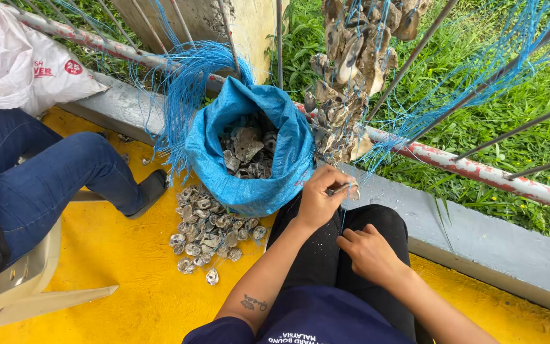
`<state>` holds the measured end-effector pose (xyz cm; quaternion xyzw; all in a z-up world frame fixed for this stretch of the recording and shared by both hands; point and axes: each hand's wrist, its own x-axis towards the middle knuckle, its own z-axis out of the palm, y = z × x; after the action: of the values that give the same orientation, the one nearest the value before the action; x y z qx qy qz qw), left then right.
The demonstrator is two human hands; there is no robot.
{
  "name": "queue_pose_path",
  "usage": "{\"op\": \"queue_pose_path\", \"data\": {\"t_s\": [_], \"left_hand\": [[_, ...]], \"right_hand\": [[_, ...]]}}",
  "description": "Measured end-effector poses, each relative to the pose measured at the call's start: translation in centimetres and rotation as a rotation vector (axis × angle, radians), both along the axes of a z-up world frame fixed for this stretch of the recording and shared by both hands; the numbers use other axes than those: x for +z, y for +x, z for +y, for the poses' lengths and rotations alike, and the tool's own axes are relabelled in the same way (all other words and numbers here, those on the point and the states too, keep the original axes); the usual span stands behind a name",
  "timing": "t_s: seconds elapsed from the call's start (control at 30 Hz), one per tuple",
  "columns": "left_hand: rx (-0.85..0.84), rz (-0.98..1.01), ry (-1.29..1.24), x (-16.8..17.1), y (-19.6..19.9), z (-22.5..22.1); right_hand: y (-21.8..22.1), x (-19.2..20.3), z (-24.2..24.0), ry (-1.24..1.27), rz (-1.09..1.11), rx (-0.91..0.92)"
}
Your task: Stringing together empty oyster shells with plastic twine.
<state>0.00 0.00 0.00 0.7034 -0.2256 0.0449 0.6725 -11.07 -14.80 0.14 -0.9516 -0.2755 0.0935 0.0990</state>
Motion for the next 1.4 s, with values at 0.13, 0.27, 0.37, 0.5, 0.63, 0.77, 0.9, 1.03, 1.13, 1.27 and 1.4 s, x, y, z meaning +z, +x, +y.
{"op": "queue_pose_path", "data": {"t_s": [0.13,0.27,0.37,0.5,0.63,0.77,0.9,1.03,1.13,1.27,1.4], "left_hand": [[0.066,-0.215,0.085,0.8,-0.2,0.5],[0.110,-0.283,0.213,1.1,-0.6,0.9],[0.196,-0.382,0.250,2.3,-1.6,0.9],[0.263,-0.572,0.334,2.7,-3.0,1.0],[0.127,-0.646,0.413,2.9,-4.2,0.7],[0.022,-0.595,0.327,3.4,-4.4,0.5],[-0.019,-0.373,0.148,4.4,-4.3,0.2],[-0.069,-0.311,0.088,5.5,-4.6,-0.2],[-0.132,-0.285,0.032,5.3,-4.6,-0.4],[-0.141,-0.265,0.031,5.7,-3.6,0.7],[0.028,-0.277,0.035,6.0,0.3,4.7]], "right_hand": [[-0.2,-1.4,0.0,-0.019,-0.069,-0.004],[-0.5,-0.7,0.1,0.041,-0.023,-0.003],[-0.8,0.3,-0.4,0.208,0.001,-0.034],[-0.6,3.2,-1.3,0.398,0.024,-0.201],[-0.3,6.9,-2.6,0.493,-0.086,-0.337],[-0.4,8.2,-3.1,0.634,-0.233,-0.556],[-1.2,3.5,-4.0,1.187,-0.114,-0.696],[-0.6,3.1,-2.3,1.509,-0.108,-0.646],[-0.2,2.7,-2.1,1.549,-0.144,-0.531],[0.2,2.6,-2.0,1.495,-0.161,-0.511],[0.4,3.3,-2.0,1.773,-0.046,-0.431]]}}
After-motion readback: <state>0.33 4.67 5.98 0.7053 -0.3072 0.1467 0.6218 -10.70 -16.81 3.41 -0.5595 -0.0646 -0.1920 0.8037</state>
